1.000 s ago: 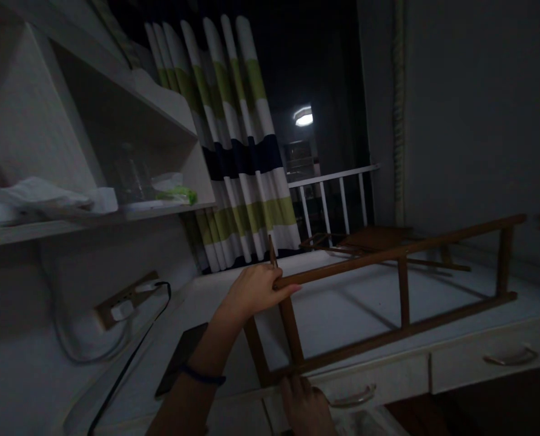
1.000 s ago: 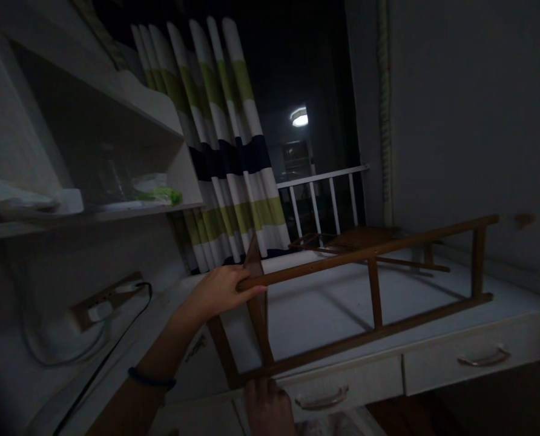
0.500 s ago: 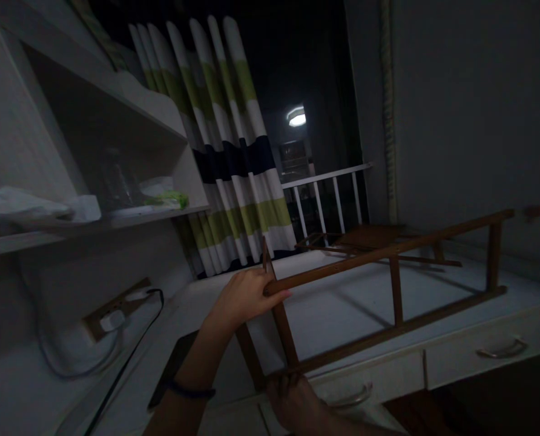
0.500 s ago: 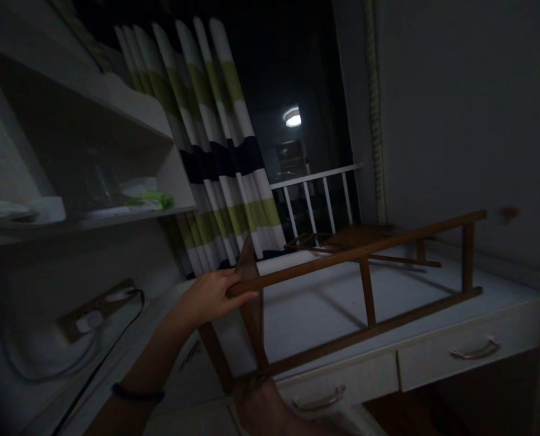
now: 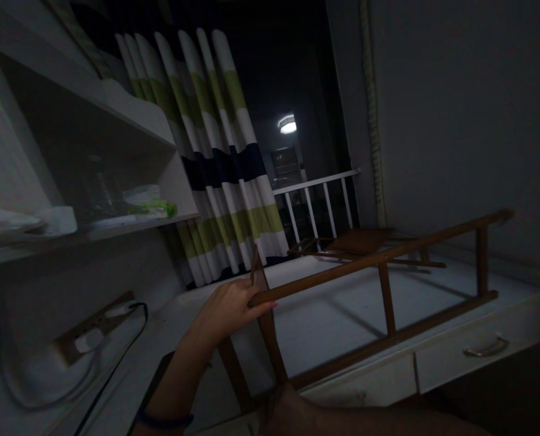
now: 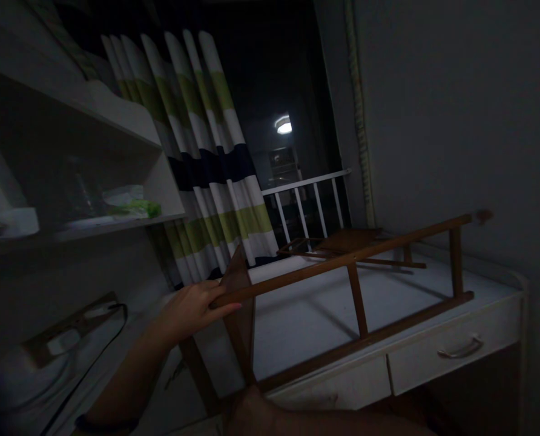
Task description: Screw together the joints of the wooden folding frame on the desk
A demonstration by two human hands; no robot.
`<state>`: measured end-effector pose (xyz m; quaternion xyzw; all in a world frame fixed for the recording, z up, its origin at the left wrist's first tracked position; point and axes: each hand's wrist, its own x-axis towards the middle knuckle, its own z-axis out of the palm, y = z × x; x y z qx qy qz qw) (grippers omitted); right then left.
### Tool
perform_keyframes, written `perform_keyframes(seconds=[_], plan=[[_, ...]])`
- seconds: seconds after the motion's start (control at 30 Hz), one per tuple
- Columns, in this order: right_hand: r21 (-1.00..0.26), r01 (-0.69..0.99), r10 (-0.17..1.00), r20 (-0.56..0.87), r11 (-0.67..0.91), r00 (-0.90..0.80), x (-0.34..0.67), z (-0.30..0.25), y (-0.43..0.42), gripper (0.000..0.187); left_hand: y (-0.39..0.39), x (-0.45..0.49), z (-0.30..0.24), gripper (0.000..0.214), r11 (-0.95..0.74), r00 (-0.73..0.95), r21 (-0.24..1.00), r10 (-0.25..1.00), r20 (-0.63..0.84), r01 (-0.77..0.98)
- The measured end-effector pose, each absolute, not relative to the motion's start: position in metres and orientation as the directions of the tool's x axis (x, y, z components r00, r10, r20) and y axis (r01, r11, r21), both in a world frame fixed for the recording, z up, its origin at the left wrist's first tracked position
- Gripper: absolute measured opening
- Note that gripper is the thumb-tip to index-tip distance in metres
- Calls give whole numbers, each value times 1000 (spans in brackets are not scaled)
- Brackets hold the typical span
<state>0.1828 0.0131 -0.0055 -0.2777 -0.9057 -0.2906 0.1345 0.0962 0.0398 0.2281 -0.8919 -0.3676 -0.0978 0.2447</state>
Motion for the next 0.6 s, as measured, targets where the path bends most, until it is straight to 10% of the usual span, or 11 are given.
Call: perform_keyframes(seconds=[0.6], plan=[[381,656,518,409,651,-751,167,-12,8,29,29,95,231,53,-594,689,-350,648,324,724]])
